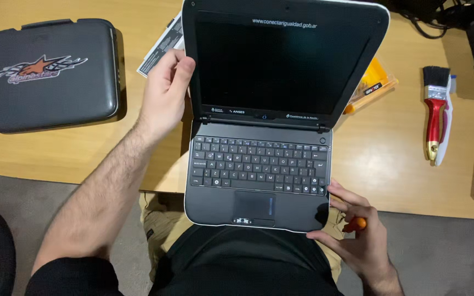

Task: The person opens a laptop and removes the keyboard using a screwdriver. They then proceed to unscrew and remove the hard drive from the laptop's internal bay, placing the screws into a small metal container.

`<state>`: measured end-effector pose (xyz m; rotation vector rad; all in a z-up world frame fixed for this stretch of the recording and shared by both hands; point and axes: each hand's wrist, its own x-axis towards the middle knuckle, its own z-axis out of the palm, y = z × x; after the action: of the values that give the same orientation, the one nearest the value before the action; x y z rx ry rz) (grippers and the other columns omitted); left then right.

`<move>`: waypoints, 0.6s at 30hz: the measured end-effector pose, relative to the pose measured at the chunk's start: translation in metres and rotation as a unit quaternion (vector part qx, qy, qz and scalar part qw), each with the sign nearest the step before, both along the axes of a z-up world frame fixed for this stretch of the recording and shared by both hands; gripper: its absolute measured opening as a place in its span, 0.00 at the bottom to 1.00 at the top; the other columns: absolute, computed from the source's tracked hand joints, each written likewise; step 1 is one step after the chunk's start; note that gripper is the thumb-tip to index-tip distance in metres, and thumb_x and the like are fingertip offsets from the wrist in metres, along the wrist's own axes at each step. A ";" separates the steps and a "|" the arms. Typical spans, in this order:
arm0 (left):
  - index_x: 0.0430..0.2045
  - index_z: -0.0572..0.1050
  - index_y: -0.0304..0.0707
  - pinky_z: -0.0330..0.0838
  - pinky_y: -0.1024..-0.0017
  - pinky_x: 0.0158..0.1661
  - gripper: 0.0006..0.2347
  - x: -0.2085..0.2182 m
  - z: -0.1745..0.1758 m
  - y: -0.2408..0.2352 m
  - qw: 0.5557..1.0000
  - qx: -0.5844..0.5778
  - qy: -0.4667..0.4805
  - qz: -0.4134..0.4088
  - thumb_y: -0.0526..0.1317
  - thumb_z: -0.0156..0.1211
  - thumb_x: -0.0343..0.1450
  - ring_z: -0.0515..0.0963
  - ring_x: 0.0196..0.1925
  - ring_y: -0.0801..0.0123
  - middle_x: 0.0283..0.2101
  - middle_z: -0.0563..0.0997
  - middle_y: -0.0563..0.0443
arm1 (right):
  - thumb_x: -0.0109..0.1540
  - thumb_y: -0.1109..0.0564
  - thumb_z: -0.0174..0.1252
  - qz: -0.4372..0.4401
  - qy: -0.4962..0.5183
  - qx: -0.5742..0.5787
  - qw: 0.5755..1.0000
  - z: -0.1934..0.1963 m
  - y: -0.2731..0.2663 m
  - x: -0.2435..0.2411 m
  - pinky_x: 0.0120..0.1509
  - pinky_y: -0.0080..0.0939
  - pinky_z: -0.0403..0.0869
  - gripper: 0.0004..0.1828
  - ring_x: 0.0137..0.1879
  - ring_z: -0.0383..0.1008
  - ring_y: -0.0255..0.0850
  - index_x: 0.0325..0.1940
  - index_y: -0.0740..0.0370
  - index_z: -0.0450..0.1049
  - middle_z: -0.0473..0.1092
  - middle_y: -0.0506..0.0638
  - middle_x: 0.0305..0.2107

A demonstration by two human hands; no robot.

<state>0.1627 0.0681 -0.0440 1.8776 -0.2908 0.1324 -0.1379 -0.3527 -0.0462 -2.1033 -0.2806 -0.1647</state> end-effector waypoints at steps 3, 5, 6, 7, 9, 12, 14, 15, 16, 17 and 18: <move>0.42 0.74 0.45 0.68 0.67 0.45 0.16 0.001 0.005 -0.003 0.999 0.040 -0.007 0.021 0.53 0.54 0.94 0.70 0.40 0.75 0.35 0.72 0.64 | 0.50 0.56 0.93 0.002 0.003 0.002 1.000 0.001 0.001 0.000 0.85 0.52 0.88 0.60 0.93 0.74 0.61 0.80 0.65 0.65 0.74 0.61 0.79; 0.37 0.72 0.47 0.67 0.68 0.43 0.17 0.004 0.013 -0.008 0.998 0.049 0.019 0.029 0.50 0.54 0.94 0.69 0.38 0.75 0.33 0.71 0.64 | 0.50 0.55 0.93 -0.001 -0.001 -0.018 1.000 0.004 0.003 0.001 0.84 0.52 0.88 0.59 0.92 0.74 0.62 0.78 0.65 0.66 0.74 0.60 0.79; 0.32 0.69 0.48 0.65 0.68 0.40 0.19 0.005 0.018 -0.010 0.997 0.059 0.045 0.037 0.48 0.54 0.95 0.69 0.36 0.76 0.31 0.71 0.64 | 0.50 0.53 0.93 -0.004 -0.006 -0.036 0.999 0.006 0.005 0.002 0.84 0.52 0.88 0.58 0.92 0.75 0.63 0.77 0.65 0.67 0.75 0.59 0.78; 0.32 0.69 0.48 0.65 0.68 0.40 0.19 0.008 0.013 -0.010 0.997 0.059 0.045 0.037 0.48 0.54 0.95 0.69 0.36 0.76 0.31 0.71 0.64 | 0.50 0.53 0.93 -0.003 -0.006 -0.036 0.999 0.004 0.005 0.001 0.84 0.52 0.88 0.58 0.92 0.75 0.63 0.77 0.65 0.67 0.75 0.59 0.78; 0.33 0.66 0.50 0.60 0.68 0.40 0.19 0.015 0.005 -0.011 0.997 0.040 0.046 0.038 0.51 0.54 0.95 0.63 0.37 0.77 0.32 0.64 0.66 | 0.51 0.52 0.92 -0.020 0.018 -0.012 1.000 0.001 0.005 0.000 0.83 0.48 0.87 0.56 0.94 0.73 0.62 0.77 0.63 0.68 0.76 0.56 0.79; 0.60 0.70 0.41 0.69 0.72 0.44 0.09 -0.006 0.010 -0.012 0.999 -0.034 0.008 0.014 0.44 0.59 0.92 0.75 0.44 0.77 0.52 0.75 0.56 | 0.50 0.48 0.92 -0.043 0.046 -0.057 0.996 0.020 0.011 0.006 0.70 0.38 0.91 0.60 0.66 0.92 0.42 0.80 0.58 0.68 0.75 0.62 0.83; 0.59 0.68 0.37 0.76 0.66 0.51 0.13 -0.034 0.025 -0.014 0.998 0.022 -0.050 0.032 0.39 0.66 0.87 0.72 0.53 0.66 0.57 0.71 0.47 | 0.51 0.47 0.91 -0.033 0.031 -0.064 0.997 0.019 0.008 0.008 0.65 0.37 0.91 0.59 0.78 0.85 0.47 0.80 0.58 0.68 0.76 0.58 0.81; 0.58 0.66 0.33 0.82 0.60 0.58 0.18 -0.048 0.032 -0.014 0.990 0.080 -0.107 0.051 0.34 0.72 0.81 0.70 0.62 0.55 0.61 0.66 0.39 | 0.53 0.46 0.91 -0.021 0.016 -0.070 0.997 0.017 0.007 0.009 0.60 0.35 0.90 0.57 0.90 0.78 0.53 0.81 0.58 0.68 0.77 0.55 0.80; 0.58 0.66 0.33 0.82 0.60 0.58 0.18 -0.062 0.039 -0.012 0.990 0.080 -0.105 0.048 0.34 0.72 0.81 0.70 0.62 0.55 0.61 0.66 0.39 | 0.53 0.46 0.91 -0.023 0.018 -0.068 0.997 0.016 0.007 0.011 0.60 0.35 0.90 0.57 0.90 0.78 0.53 0.81 0.58 0.68 0.77 0.55 0.80; 0.61 0.76 0.40 0.75 0.51 0.60 0.24 -0.075 0.046 -0.008 0.973 0.219 -0.074 -0.016 0.54 0.72 0.77 0.71 0.64 0.52 0.63 0.73 0.39 | 0.55 0.48 0.89 -0.010 0.004 -0.046 0.999 0.015 0.009 0.013 0.67 0.40 0.92 0.46 0.91 0.76 0.59 0.67 0.59 0.67 0.76 0.56 0.78; 0.65 0.86 0.47 0.67 0.42 0.62 0.36 -0.089 0.054 -0.005 0.931 0.352 -0.043 -0.080 0.74 0.72 0.72 0.71 0.67 0.48 0.64 0.80 0.39 | 0.57 0.49 0.88 0.002 -0.010 -0.024 1.000 0.013 0.010 0.015 0.73 0.46 0.94 0.37 0.93 0.73 0.64 0.53 0.60 0.65 0.75 0.58 0.77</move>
<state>0.0742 0.0631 0.0095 2.5517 -0.6091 -0.0082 -0.1229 -0.3426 -0.0331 -2.1496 -0.3042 -0.1774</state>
